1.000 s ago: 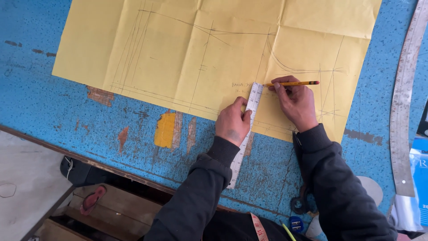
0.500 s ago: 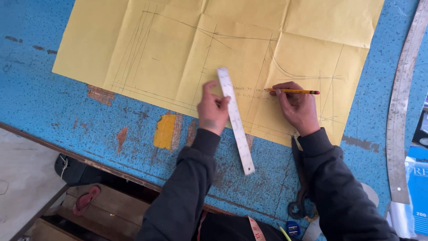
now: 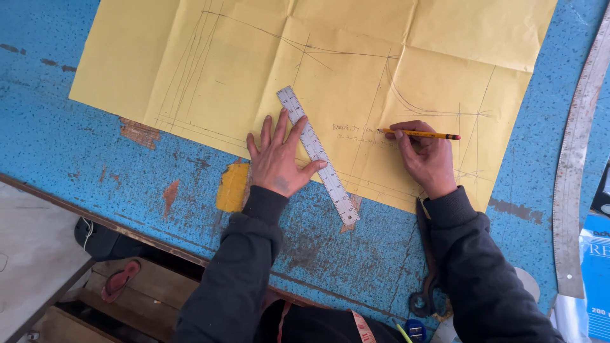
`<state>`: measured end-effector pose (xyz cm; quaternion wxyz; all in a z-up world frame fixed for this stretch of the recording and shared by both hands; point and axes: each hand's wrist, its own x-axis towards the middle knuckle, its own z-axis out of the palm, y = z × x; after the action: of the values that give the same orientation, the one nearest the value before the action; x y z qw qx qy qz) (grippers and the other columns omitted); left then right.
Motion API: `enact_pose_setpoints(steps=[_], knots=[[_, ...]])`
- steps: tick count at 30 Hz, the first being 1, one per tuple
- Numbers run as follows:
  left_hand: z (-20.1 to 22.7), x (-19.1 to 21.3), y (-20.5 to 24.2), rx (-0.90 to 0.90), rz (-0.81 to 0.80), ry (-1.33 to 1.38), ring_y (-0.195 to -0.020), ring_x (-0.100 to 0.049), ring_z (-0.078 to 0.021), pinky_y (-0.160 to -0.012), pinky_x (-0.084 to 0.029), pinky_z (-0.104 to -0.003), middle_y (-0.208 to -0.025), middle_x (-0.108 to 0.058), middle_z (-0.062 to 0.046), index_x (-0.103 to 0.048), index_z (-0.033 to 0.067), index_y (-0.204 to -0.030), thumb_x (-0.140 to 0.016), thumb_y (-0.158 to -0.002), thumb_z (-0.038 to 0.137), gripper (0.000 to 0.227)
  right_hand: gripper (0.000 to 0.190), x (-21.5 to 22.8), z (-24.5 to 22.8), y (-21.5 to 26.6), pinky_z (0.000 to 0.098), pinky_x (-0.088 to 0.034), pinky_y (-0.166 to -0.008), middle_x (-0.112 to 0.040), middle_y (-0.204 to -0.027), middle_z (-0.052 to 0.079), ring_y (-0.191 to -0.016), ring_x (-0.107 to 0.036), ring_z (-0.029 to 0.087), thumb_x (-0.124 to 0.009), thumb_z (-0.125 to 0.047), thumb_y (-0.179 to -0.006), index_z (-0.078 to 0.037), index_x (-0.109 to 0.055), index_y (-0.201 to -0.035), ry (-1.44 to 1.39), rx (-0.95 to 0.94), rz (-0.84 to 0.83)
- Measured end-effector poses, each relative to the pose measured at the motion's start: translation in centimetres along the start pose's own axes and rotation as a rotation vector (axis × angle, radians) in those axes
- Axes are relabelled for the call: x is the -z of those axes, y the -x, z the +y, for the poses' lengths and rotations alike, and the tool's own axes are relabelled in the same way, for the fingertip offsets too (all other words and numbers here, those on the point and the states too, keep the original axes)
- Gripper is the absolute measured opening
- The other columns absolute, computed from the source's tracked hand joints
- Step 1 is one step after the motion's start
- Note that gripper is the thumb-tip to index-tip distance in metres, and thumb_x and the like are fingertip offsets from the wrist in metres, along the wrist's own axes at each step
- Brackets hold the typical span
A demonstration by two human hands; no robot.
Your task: The person uses a metal ruler and a yellow pencil to draw straight lines on a large sheet of yellow paper. They repeatedly reposition the ruler to create a grid-like pattern of intersecting lines on the paper surface.
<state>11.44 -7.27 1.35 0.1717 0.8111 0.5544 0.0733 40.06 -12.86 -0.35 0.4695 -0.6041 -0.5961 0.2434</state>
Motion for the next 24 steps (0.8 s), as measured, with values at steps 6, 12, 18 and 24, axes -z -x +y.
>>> enact_pose_setpoints(steps=[6, 12, 18, 24], knots=[[0.1, 0.4, 0.0, 0.072, 0.107, 0.016, -0.153, -0.020, -0.0464, -0.112, -0.012, -0.079, -0.166, -0.027, -0.021, -0.042, 0.0195, -0.155, -0.071, -0.082, 0.070, 0.094, 0.011, 0.1, 0.5, -0.5, 0.0293, -0.048, -0.056, -0.075, -0.086, 0.007, -0.072, -0.066, 0.021, -0.066, -0.017, -0.103, -0.014, -0.076, -0.106, 0.181, 0.065, 0.015], [2.9, -2.1, -1.2, 0.181, 0.304, 0.116, -0.152, -0.029, -0.0417, -0.109, -0.022, -0.079, -0.161, -0.033, -0.024, -0.043, 0.0080, -0.147, -0.072, -0.079, 0.071, 0.097, 0.008, 0.1, -0.2, -1.3, 0.0402, -0.055, -0.065, -0.072, -0.077, 0.010, -0.081, -0.067, 0.033, -0.070, -0.014, -0.099, -0.008, -0.074, -0.100, 0.333, 0.176, -0.011], [4.8, -3.7, -2.3, 0.277, 0.497, 0.111, -0.149, -0.035, -0.0381, -0.107, -0.022, -0.077, -0.155, -0.041, -0.021, -0.044, 0.0025, -0.139, -0.074, -0.074, 0.072, 0.100, 0.006, -0.3, -2.4, -1.2, 0.0455, -0.057, -0.076, -0.072, -0.078, 0.012, -0.092, -0.070, 0.033, -0.071, -0.016, -0.098, -0.011, -0.072, -0.101, 0.529, 0.194, -0.015], [4.7, -3.9, -2.9, 0.301, 0.465, 0.150, -0.151, -0.032, -0.0373, -0.106, -0.022, -0.078, -0.156, -0.039, -0.022, -0.041, 0.0026, -0.143, -0.064, -0.076, 0.078, 0.104, 0.004, -0.7, -2.4, -0.7, 0.0427, -0.057, -0.072, -0.070, -0.077, 0.009, -0.088, -0.068, 0.031, -0.070, -0.013, -0.100, -0.014, -0.072, -0.104, 0.543, 0.142, -0.011]])
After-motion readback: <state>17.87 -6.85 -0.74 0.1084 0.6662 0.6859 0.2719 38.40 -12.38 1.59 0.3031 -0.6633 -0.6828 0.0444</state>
